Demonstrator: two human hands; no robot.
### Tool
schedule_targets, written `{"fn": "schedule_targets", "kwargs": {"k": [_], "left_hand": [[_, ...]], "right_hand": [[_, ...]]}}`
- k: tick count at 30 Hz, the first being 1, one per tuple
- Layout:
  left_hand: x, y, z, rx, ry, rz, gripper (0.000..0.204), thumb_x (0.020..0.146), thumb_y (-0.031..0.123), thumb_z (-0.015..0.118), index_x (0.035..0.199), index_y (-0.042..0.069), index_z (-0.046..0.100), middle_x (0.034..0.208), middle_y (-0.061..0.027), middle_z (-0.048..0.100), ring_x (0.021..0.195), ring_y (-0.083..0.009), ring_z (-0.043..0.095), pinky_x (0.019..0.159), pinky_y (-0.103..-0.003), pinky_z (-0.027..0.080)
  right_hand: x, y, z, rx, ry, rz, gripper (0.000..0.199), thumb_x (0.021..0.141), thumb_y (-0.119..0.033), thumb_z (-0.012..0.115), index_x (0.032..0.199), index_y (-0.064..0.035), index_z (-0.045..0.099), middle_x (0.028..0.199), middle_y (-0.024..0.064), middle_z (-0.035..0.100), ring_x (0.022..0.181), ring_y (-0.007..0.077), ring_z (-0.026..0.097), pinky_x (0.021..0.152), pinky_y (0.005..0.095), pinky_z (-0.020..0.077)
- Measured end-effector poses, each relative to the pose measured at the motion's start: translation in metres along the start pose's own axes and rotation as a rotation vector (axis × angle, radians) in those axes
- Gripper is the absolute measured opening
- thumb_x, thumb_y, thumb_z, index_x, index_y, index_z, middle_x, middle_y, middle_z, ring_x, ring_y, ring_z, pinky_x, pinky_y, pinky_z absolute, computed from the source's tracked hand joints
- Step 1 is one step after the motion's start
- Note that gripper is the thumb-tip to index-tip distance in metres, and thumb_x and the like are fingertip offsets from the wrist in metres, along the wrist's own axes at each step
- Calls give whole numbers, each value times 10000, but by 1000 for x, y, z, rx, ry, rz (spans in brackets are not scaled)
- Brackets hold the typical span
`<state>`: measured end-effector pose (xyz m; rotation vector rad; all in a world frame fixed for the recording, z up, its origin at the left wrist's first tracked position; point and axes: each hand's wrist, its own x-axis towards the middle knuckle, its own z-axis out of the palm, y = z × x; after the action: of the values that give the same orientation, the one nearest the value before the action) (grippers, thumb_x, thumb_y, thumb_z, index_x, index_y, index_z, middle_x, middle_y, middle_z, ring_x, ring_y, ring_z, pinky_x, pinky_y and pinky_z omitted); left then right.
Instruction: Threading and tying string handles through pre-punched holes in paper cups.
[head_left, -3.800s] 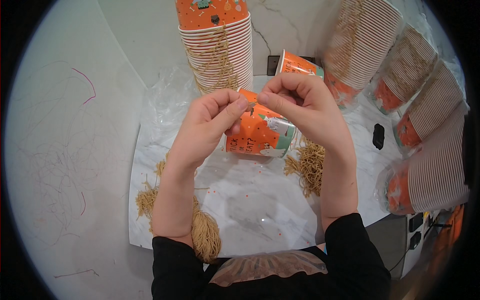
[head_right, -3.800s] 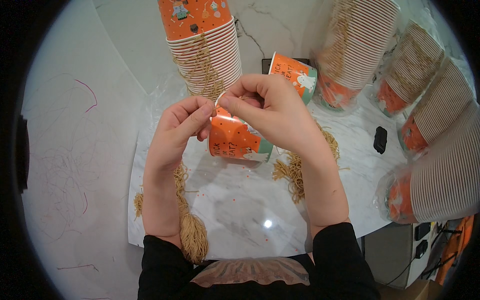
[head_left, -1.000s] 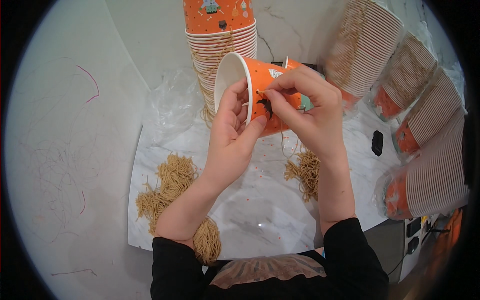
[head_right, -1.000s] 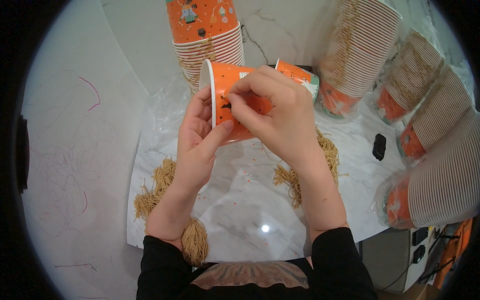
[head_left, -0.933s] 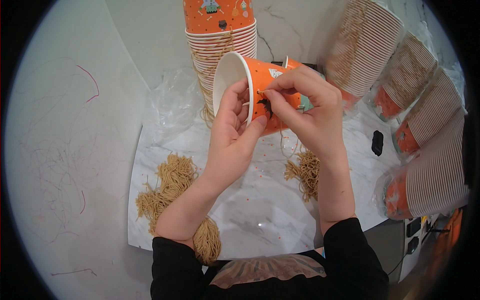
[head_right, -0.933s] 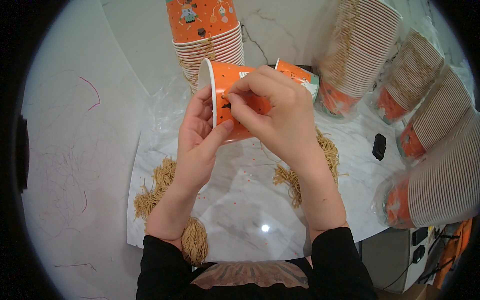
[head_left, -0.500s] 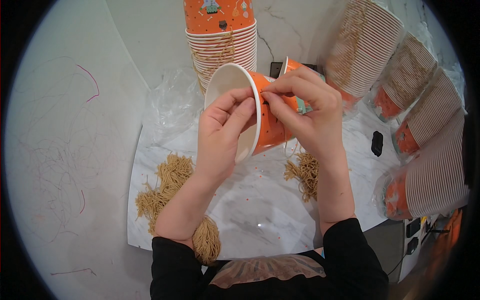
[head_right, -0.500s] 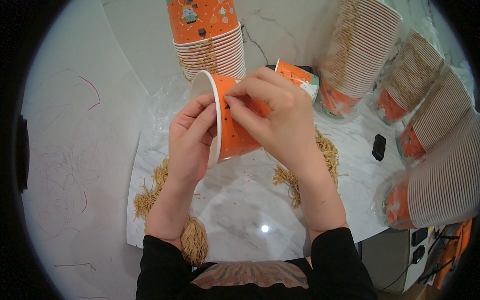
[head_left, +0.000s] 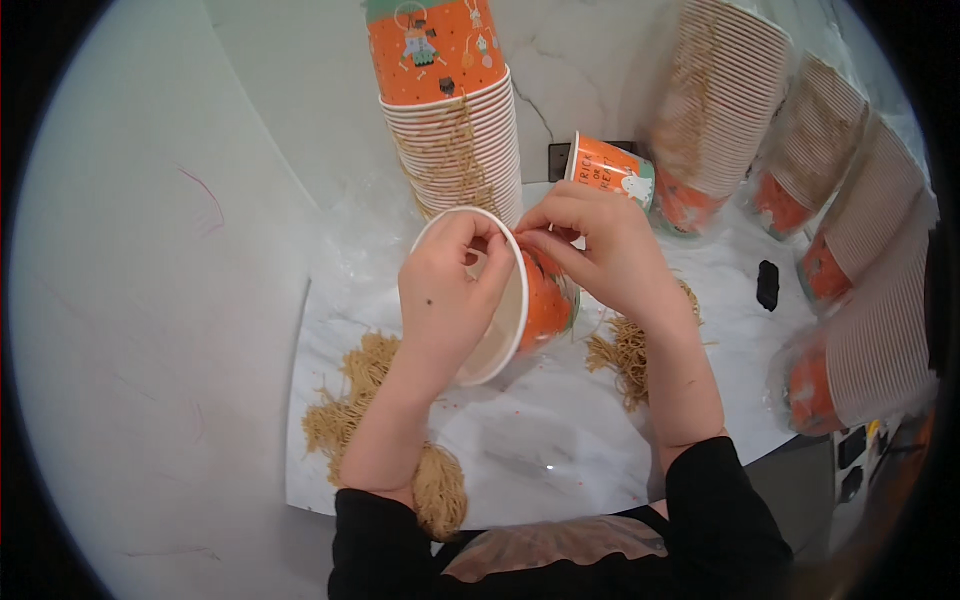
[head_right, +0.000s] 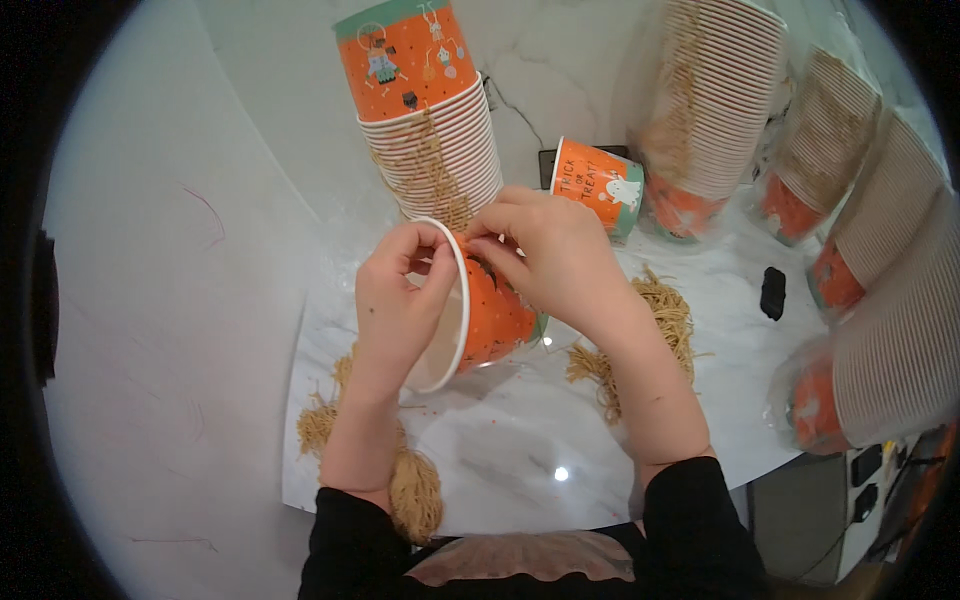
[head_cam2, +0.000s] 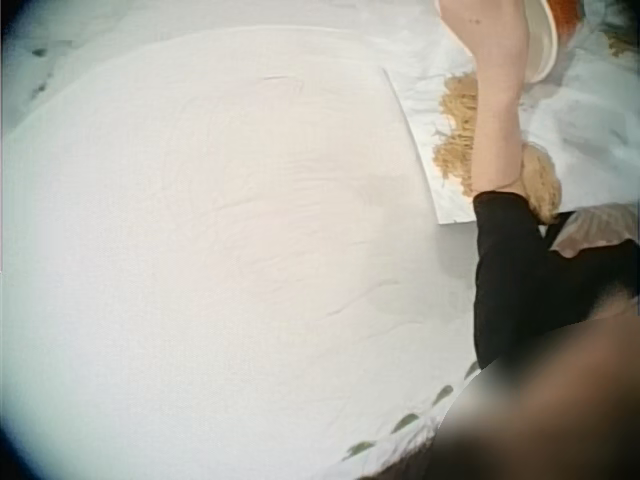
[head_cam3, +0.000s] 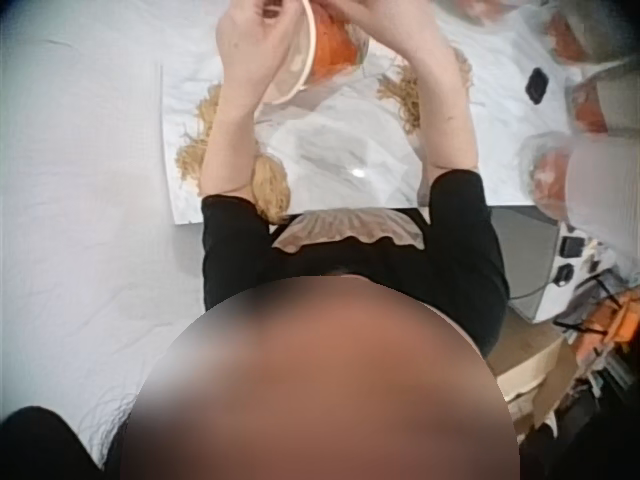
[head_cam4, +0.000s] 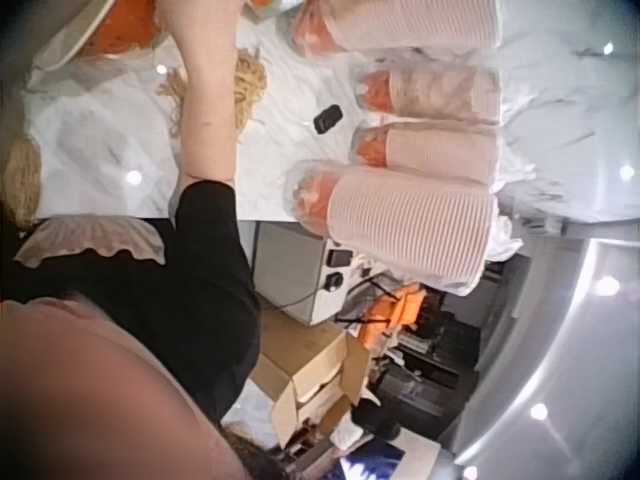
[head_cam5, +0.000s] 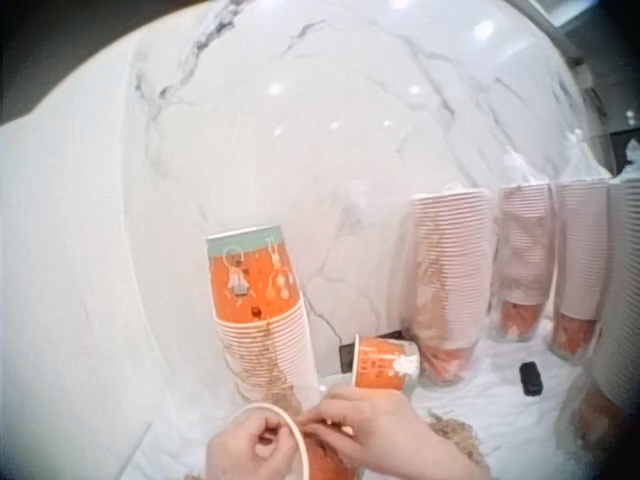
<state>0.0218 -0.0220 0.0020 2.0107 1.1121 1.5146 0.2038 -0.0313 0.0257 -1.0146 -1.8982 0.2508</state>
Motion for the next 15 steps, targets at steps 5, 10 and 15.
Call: {"fn": "schedule_targets", "kwargs": {"k": [5, 10, 15], "left_hand": [[1, 8, -8, 421, 33, 289, 64, 827, 40, 657, 858, 2, 617, 987, -123, 582, 949, -317, 590, 814, -388, 485], [6, 4, -15, 303, -104, 331, 82, 853, 61, 629, 884, -8, 597, 1173, -188, 626, 1051, -372, 600, 877, -438, 479], [0, 18, -19, 177, -271, 28, 110, 936, 83, 575, 951, -25, 588, 945, -188, 692, 904, -333, 671, 828, -396, 511]], "right_hand": [[-2, 4, -1, -129, -61, -76, 80, 844, -79, 717, 915, -46, 704, 826, 62, 633, 714, 223, 632, 651, 320, 495], [-5, 9, -6, -151, -35, -70, 98, 854, -128, 717, 918, -56, 697, 772, 84, 653, 695, 250, 646, 629, 348, 485], [-5, 10, -4, 199, -84, 90, 140, 843, -113, 690, 923, 1, 712, 736, 122, 709, 645, 205, 682, 619, 320, 519]]}}
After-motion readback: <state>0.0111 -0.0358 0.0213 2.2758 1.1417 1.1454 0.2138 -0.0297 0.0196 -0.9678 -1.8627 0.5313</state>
